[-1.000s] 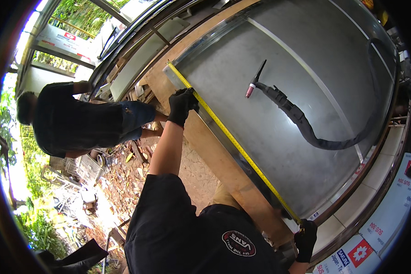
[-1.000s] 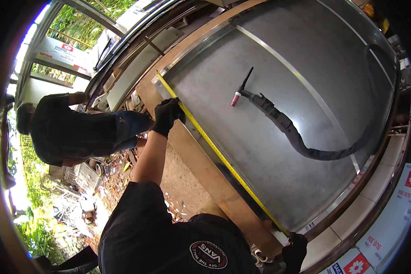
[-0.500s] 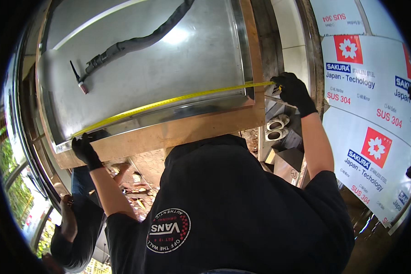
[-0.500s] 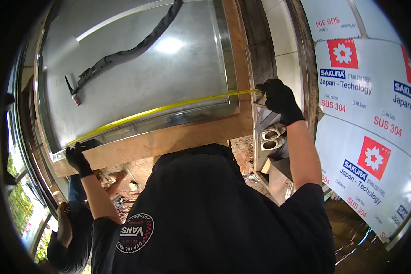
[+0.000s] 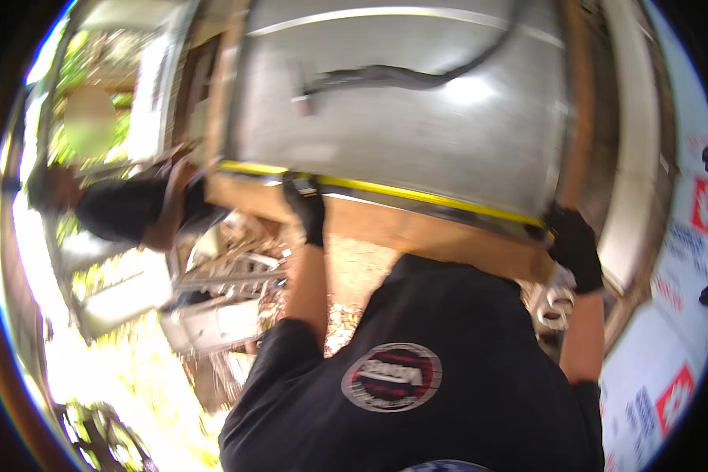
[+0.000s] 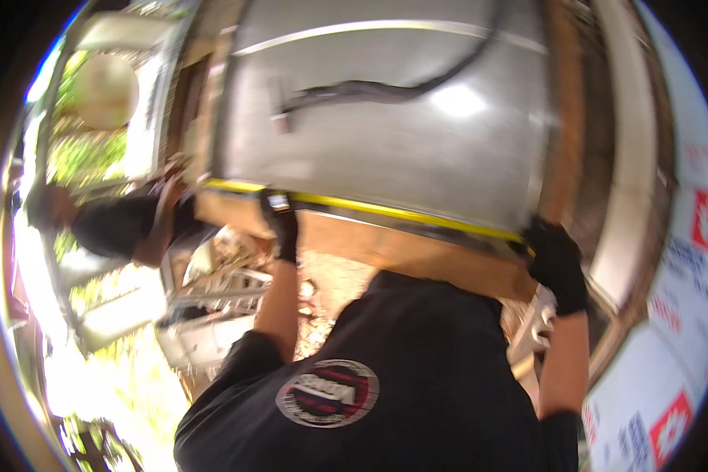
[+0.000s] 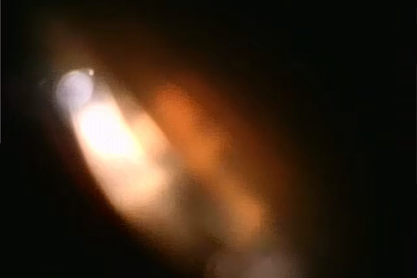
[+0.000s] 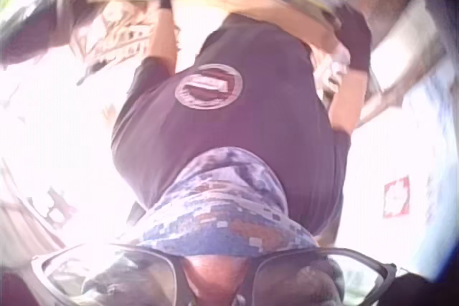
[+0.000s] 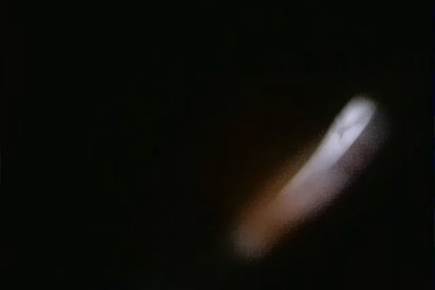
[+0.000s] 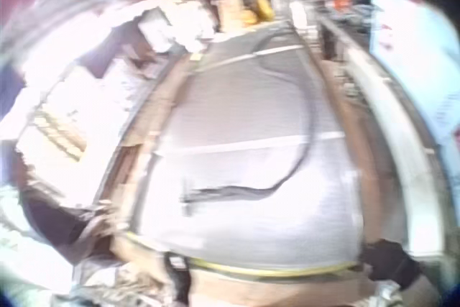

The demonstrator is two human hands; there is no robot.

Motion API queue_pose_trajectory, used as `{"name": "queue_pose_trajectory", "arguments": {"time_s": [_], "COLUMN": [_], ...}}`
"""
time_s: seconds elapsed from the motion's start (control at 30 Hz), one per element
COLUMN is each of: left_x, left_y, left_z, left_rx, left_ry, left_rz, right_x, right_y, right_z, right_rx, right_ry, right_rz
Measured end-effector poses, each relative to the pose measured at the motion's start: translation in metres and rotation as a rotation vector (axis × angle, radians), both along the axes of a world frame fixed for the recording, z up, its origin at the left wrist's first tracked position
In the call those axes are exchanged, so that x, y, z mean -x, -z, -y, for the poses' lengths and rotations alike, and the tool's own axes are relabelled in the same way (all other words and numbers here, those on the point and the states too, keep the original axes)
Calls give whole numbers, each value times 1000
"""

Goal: The person welds the edges of a large rectangular stainless steel pan using a handheld welding torch. They then measure the pan's dimensions with a tape measure.

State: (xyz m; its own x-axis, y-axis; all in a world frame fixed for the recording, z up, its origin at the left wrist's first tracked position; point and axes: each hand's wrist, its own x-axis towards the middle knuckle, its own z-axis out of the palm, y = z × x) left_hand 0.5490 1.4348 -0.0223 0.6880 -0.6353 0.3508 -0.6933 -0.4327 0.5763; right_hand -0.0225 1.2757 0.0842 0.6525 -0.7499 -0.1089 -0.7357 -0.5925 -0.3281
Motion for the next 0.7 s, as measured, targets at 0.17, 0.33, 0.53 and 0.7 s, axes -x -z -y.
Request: {"name": "queue_pose_trajectory", "arguments": {"time_s": [0.17, 0.33, 0.53, 0.7], "left_x": [34, 39, 32, 26], "left_y": [-23, -26, -21, -15], "left_z": [11, 10, 12, 9], "left_rx": [-201, -220, -153, -198], "left_ry": [-116, -119, -108, -38], "left_rz": [46, -90, -109, -107], "right_x": [-53, -59, -80, -79], "right_y": [-21, -12, -8, -12], "right_z": [-4, -6, -5, -8], "right_rx": [-171, -23, -22, 62], "right_ry": [72, 17, 0, -14], "right_rz": [-24, 56, 25, 30]}}
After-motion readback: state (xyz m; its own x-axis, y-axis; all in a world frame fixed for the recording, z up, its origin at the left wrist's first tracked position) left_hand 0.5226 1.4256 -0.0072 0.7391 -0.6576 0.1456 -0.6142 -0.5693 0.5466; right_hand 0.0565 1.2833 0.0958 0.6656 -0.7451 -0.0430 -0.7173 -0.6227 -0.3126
